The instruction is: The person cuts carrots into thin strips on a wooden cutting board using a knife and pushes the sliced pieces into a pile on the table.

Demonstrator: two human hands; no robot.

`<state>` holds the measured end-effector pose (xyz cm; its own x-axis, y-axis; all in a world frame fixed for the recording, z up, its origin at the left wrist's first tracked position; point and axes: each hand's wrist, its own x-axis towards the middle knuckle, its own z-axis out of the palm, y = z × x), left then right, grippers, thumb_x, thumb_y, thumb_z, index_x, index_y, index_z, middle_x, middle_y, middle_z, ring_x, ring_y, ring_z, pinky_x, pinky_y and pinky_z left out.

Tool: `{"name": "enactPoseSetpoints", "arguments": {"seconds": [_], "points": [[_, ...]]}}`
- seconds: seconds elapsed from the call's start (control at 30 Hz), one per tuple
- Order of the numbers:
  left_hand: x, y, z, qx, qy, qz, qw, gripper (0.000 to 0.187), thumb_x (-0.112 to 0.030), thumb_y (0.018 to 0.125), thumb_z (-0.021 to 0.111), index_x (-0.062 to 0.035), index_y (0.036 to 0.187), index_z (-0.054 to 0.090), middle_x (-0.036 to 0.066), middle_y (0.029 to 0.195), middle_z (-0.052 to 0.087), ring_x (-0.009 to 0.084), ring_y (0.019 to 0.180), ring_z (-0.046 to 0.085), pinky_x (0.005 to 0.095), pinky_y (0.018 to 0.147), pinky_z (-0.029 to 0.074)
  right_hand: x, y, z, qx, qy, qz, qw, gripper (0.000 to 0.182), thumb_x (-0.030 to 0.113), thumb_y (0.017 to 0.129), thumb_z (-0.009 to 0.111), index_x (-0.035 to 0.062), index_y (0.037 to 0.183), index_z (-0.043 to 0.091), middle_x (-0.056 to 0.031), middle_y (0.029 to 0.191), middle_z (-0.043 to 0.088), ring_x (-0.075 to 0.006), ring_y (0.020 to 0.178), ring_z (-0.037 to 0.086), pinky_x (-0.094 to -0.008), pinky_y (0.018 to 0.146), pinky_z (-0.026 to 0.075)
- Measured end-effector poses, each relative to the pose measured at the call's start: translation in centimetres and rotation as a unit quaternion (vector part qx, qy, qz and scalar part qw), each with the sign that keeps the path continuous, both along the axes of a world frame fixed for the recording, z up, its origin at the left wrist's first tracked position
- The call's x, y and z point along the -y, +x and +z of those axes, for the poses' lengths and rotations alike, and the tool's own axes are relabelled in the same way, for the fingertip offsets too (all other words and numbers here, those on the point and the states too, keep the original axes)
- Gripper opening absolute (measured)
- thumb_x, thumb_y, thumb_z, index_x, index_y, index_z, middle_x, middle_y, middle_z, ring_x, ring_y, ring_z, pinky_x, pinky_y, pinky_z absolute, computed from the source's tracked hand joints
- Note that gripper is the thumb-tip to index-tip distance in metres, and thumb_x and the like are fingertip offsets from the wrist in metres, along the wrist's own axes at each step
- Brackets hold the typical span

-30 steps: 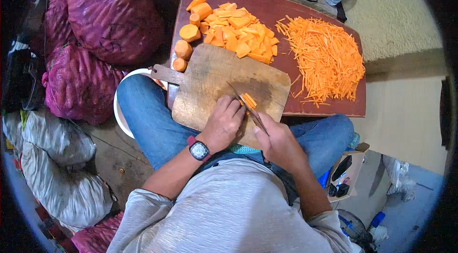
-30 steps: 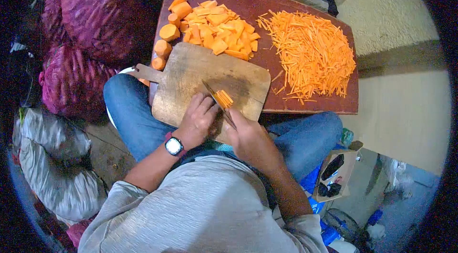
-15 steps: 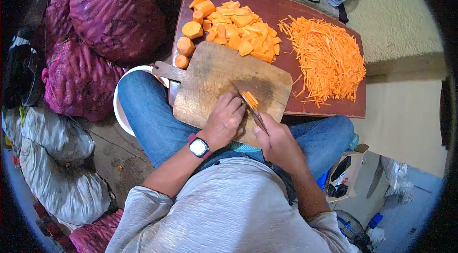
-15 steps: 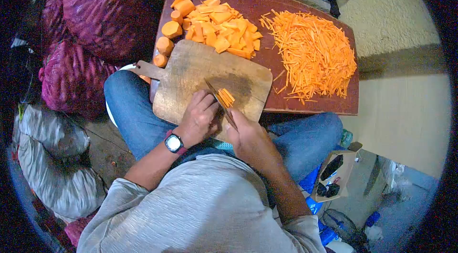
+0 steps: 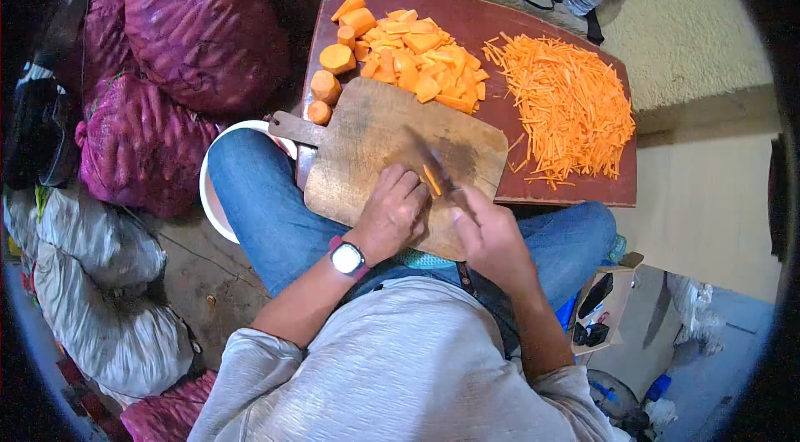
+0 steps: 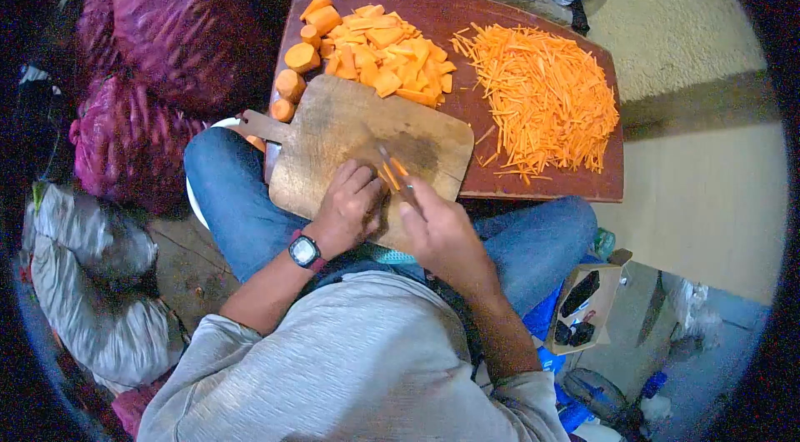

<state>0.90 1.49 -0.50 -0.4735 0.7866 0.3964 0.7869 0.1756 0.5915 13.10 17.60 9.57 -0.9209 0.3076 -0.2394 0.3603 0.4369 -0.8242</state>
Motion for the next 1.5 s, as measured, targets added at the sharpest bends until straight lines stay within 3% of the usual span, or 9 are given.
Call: {"name": "enactPoseSetpoints", "arguments": {"seconds": [0.13, 0.3, 0.47, 0.53, 0.73, 0.87, 1.07, 1.17, 1.5], "points": [[-0.7, -0.4, -0.2, 0.078, 0.124, 0.093, 0.985, 0.008, 0.003, 0.079, 0.073, 0.0017, 0.086, 0.070, 0.015, 0.087, 0.062, 0.0358, 0.087, 0.061, 0.0442, 0.079, 0.052, -0.8, 1.3, 0.6, -0.041, 0.011, 0.004, 0.999, 0.030, 0.013, 0.107, 0.059, -0.0016, 0.134, 0.061, -0.0335, 0.100, 0.071, -0.0542, 0.100, 0.071, -0.0533, 0.081, 0.057], [0.0, -2.1, 0.2, 0.179, 0.152, 0.212, 0.949, 0.004, 0.003, 0.086, 0.076, 0.0010, 0.083, 0.074, 0.012, 0.079, 0.068, 0.0254, 0.073, 0.066, 0.0375, 0.067, 0.052, -0.6, 3.3, -0.4, 0.035, 0.024, 0.051, 0.998, 0.034, 0.015, 0.105, 0.061, -0.0044, 0.134, 0.064, -0.0278, 0.105, 0.073, -0.0425, 0.099, 0.076, -0.0436, 0.086, 0.058], [-0.2, -2.1, 0.6, 0.196, 0.129, 0.207, 0.950, 0.005, -0.001, 0.084, 0.076, -0.0014, 0.081, 0.073, 0.013, 0.081, 0.066, 0.0321, 0.079, 0.065, 0.0436, 0.073, 0.051, -7.2, 4.5, -1.8, 0.012, 0.121, -0.028, 0.992, 0.037, 0.021, 0.106, 0.063, -0.0005, 0.135, 0.069, -0.0286, 0.119, 0.076, -0.0384, 0.113, 0.077, -0.0452, 0.097, 0.058], [-0.2, -2.2, 0.0, 0.078, 0.100, 0.151, 0.980, 0.004, -0.003, 0.084, 0.078, -0.0034, 0.084, 0.074, 0.012, 0.083, 0.064, 0.0341, 0.083, 0.063, 0.0465, 0.077, 0.047, -10.9, 3.9, -0.8, 0.020, 0.167, -0.082, 0.982, 0.029, 0.017, 0.108, 0.061, -0.0019, 0.129, 0.068, -0.0204, 0.096, 0.074, -0.0285, 0.085, 0.072, -0.0414, 0.081, 0.056], [-0.4, -2.0, 0.1, 0.036, 0.057, 0.136, 0.988, 0.008, -0.005, 0.084, 0.080, -0.0061, 0.088, 0.073, 0.012, 0.086, 0.063, 0.0346, 0.088, 0.061, 0.0476, 0.080, 0.043, -15.7, 4.3, -1.9, -0.032, 0.230, -0.160, 0.959, 0.027, 0.016, 0.108, 0.061, -0.0042, 0.125, 0.067, -0.0127, 0.084, 0.068, -0.0215, 0.078, 0.066, -0.0415, 0.073, 0.053], [-0.6, -2.1, 0.0, 0.003, 0.029, 0.135, 0.990, 0.008, -0.005, 0.084, 0.080, -0.0059, 0.089, 0.074, 0.012, 0.086, 0.061, 0.0343, 0.088, 0.059, 0.0479, 0.080, 0.042, -13.5, 4.1, -3.1, -0.046, 0.018, -0.156, 0.987, 0.017, 0.017, 0.111, 0.060, 0.0026, 0.114, 0.067, 0.0042, 0.072, 0.055, -0.0053, 0.052, 0.050, -0.0270, 0.047, 0.041], [-0.8, -1.9, -0.2, -0.019, 0.012, 0.131, 0.991, 0.009, -0.006, 0.084, 0.081, -0.0055, 0.089, 0.074, 0.012, 0.087, 0.059, 0.0339, 0.089, 0.057, 0.0482, 0.080, 0.041, -11.8, 5.1, -3.6, 0.045, -0.124, -0.169, 0.977, 0.017, 0.019, 0.112, 0.059, 0.0042, 0.104, 0.065, 0.0043, 0.071, 0.054, -0.0052, 0.052, 0.050, -0.0269, 0.048, 0.042], [-0.7, -2.0, -0.2, -0.018, 0.002, 0.129, 0.992, 0.008, -0.006, 0.085, 0.081, -0.0055, 0.090, 0.074, 0.011, 0.087, 0.058, 0.0336, 0.089, 0.057, 0.0477, 0.080, 0.040, -13.6, 4.8, -5.1, -0.032, 0.048, -0.128, 0.990, 0.022, 0.015, 0.105, 0.068, -0.0028, 0.117, 0.070, -0.0049, 0.079, 0.063, -0.0134, 0.074, 0.054, -0.0368, 0.070, 0.050], [-1.2, -1.8, 0.2, -0.028, 0.004, 0.127, 0.991, 0.010, -0.004, 0.084, 0.082, -0.0057, 0.090, 0.075, 0.011, 0.084, 0.058, 0.0332, 0.086, 0.058, 0.0466, 0.078, 0.040, -22.4, 0.6, -3.4, -0.150, 0.162, -0.124, 0.967, 0.031, 0.015, 0.098, 0.075, -0.0027, 0.122, 0.075, -0.0113, 0.084, 0.073, -0.0176, 0.078, 0.069, -0.0354, 0.072, 0.054]]}}
